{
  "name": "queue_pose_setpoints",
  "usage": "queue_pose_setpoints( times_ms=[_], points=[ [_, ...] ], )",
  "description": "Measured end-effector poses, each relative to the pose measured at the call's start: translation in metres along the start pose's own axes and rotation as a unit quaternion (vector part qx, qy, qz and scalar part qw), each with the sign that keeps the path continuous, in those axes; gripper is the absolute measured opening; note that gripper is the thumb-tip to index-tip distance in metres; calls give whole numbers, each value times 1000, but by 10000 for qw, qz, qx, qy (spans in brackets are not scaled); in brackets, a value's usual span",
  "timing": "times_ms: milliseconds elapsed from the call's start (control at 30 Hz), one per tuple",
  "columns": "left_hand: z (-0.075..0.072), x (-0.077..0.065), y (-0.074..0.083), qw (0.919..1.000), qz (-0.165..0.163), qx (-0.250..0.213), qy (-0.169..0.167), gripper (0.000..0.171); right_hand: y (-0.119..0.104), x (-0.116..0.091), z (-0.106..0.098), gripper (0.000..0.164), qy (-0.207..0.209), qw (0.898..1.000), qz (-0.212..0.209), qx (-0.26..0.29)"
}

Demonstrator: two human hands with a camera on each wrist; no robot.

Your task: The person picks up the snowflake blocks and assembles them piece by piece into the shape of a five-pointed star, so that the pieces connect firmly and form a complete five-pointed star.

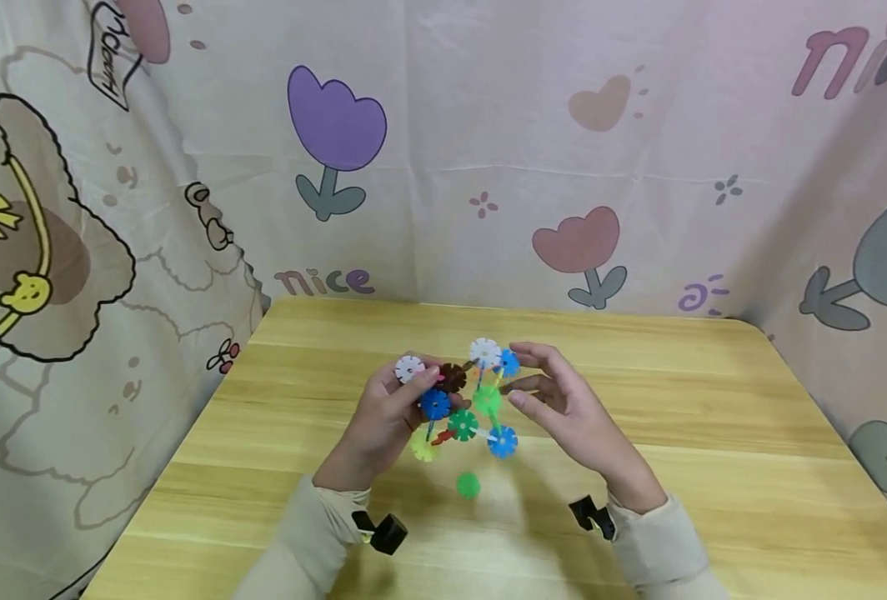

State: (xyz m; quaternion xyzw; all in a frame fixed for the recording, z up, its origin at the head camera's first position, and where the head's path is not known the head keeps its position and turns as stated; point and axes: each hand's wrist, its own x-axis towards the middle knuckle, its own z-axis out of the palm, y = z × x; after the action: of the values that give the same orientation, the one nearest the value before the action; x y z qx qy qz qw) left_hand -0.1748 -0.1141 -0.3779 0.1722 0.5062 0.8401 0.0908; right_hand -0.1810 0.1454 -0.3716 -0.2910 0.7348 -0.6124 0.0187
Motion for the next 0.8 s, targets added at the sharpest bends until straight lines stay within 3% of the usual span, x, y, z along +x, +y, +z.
queue_pose_setpoints(
  times_ms=[100,200,300,367,467,533,600,800],
  points=[
    [-9,1,5,9990,-47,-219,-383,11,3,3,-1,53,-188,9998,-49,9],
    [-15,2,8,9974,-160,-262,-647,14,12,6,-3,43,-114,9999,32,-99],
    [-19,2,7,9961,-238,-194,-826,26,26,7,-6,37,-312,9972,437,-528],
    [-20,2,7,9954,-295,-91,-904,33,35,4,-6,30,-887,9886,779,-932],
    [-19,2,5,9952,-312,76,-928,38,45,-1,3,14,-2019,9600,1013,-1656],
    [-19,3,3,9957,-253,144,-882,35,50,-3,13,10,-2479,9438,969,-1958],
    [-18,3,2,9965,-160,167,-798,31,54,-5,26,20,-2597,9347,857,-2269],
    [-15,3,-3,9981,59,305,-527,20,62,-11,55,38,-2353,9259,762,-2855]
  ],
)
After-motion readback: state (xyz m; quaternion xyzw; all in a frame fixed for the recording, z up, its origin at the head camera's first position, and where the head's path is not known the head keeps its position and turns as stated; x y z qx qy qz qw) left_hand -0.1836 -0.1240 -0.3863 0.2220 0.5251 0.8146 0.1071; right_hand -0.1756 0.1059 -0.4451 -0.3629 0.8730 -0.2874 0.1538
